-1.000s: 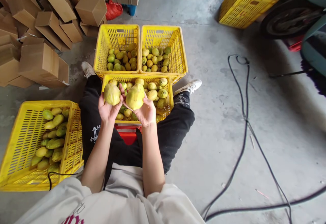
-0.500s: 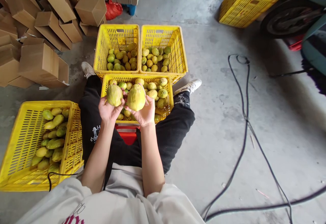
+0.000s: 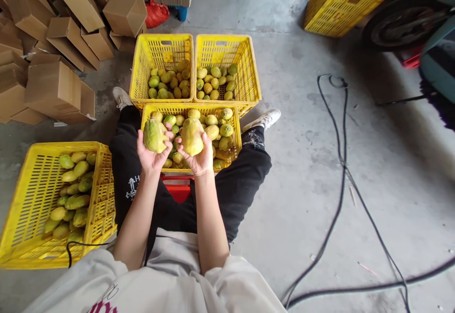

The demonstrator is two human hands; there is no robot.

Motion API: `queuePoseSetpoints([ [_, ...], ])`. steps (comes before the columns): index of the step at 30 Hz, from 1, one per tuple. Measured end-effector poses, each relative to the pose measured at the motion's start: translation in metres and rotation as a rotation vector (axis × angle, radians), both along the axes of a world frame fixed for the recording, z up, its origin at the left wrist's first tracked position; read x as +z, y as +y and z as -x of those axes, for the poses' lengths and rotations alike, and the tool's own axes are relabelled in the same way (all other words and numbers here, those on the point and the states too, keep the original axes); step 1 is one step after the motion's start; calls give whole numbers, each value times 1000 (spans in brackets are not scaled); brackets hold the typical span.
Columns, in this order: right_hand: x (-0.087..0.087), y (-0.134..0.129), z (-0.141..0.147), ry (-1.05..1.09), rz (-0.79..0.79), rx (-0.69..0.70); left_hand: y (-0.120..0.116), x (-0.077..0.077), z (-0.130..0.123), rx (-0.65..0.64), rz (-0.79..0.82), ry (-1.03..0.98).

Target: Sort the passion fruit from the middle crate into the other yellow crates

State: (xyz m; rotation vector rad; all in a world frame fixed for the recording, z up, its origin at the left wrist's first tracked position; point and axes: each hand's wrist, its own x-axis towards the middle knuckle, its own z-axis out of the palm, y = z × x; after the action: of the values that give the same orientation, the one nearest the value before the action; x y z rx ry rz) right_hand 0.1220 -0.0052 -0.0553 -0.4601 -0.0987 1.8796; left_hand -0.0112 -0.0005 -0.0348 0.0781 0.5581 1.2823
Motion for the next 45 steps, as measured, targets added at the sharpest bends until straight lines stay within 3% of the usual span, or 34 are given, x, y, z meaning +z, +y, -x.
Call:
queuePoseSetpoints([
  [7, -1, 1, -1, -4, 29, -28, 1, -3, -1, -9, 43, 53],
  [17, 11, -2, -5, -15, -87, -60, 2, 0, 1, 41, 3, 28],
  [24, 7, -3, 1, 11, -49, -65, 1, -1, -2, -50, 95, 13],
  [31, 11, -3, 0, -93, -40, -87, 2, 0, -4, -96, 59, -31],
  [39, 7, 1, -7, 38, -80, -94, 2, -3, -2, -69, -1, -66],
  [45, 4, -1, -6, 68, -110, -114, 3, -6, -5, 4, 45, -108],
])
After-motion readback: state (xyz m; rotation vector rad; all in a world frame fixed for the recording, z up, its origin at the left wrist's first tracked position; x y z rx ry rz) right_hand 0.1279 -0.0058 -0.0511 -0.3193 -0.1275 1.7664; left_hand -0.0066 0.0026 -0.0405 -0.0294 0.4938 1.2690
